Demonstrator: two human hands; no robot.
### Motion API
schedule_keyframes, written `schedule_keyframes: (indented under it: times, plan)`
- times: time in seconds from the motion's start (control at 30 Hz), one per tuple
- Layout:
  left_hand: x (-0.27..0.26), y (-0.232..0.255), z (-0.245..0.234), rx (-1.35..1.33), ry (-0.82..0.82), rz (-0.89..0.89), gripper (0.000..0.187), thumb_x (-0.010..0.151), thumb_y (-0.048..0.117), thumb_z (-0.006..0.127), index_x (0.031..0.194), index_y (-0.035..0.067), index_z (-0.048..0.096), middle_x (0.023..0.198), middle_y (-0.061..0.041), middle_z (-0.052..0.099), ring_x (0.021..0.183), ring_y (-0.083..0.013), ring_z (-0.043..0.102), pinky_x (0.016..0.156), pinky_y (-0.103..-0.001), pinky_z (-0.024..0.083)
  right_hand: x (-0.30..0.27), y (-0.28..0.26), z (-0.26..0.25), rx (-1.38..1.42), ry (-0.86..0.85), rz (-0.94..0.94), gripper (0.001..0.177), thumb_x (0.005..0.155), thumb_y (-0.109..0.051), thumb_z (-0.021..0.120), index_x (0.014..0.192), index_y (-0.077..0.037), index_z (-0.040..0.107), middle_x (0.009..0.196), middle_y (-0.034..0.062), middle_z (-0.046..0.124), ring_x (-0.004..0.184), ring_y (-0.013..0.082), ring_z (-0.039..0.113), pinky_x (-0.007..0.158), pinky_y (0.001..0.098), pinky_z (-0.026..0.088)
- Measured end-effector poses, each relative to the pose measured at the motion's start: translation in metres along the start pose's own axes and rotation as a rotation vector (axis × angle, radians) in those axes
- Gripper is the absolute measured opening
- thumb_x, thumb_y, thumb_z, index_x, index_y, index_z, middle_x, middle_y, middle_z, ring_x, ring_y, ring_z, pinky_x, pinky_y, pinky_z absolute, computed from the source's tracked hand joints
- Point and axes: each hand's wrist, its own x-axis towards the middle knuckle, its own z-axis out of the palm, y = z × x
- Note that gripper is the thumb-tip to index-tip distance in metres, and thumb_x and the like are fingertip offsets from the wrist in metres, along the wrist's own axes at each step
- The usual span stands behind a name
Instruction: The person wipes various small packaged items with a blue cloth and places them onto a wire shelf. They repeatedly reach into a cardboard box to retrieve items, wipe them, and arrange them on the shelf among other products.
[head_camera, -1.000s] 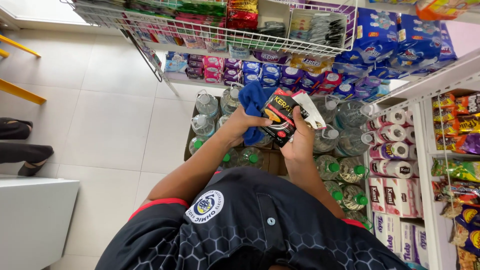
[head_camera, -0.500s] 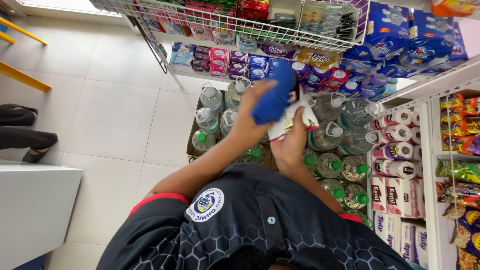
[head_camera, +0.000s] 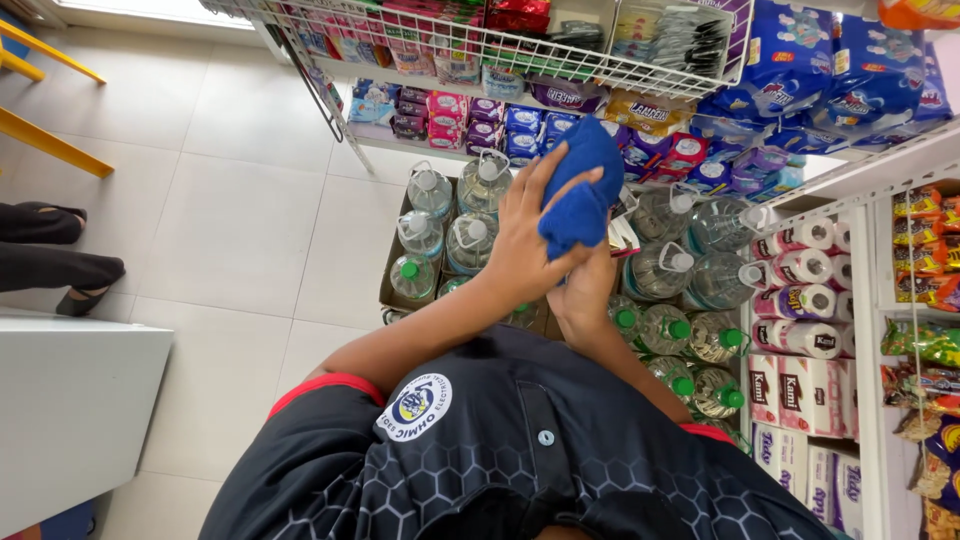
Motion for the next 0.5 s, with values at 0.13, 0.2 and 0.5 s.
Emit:
schedule_keyframes:
  times: [0.13,0.2,0.5]
  plan:
    - [0.014,-0.008,-0.001,-0.008,0.053,0.0,0.07,0.09,0.053,0.067,0.154,0.031,0.05,0.168,-0.011,0.034,0.143,-0.0406,0.044,0.122,-0.054,0.034,0.001,0.012,-0.017,-0.057,-0.008,-0.111,0.048,0.107,-0.03,0.056,0.146,-0.003,0.049,0.138,0.0085,0.061,0.125,0.0218,0.062,0.11,0.04,0.051]
    - [0.018,-0.013,-0.001,0.025,0.106,-0.006,0.063,0.092,0.048,0.07,0.15,0.028,0.056,0.159,-0.01,0.05,0.13,-0.035,0.055,0.118,-0.051,0.038,-0.001,0.007,-0.009,-0.065,0.03,-0.154,0.042,0.106,-0.016,0.063,0.145,-0.004,0.051,0.137,0.0078,0.062,0.124,0.0213,0.062,0.108,0.0403,0.05]
    - [0.021,-0.047,-0.008,-0.881,0.24,-0.355,0.055,0.1,0.039,0.079,0.141,0.008,0.06,0.13,-0.013,0.067,0.124,-0.0351,0.06,0.117,-0.049,0.044,0.013,-0.001,-0.036,0.085,-0.014,-0.016,0.033,0.107,-0.014,0.059,0.137,-0.003,0.057,0.129,0.0116,0.067,0.118,0.0272,0.066,0.105,0.047,0.052]
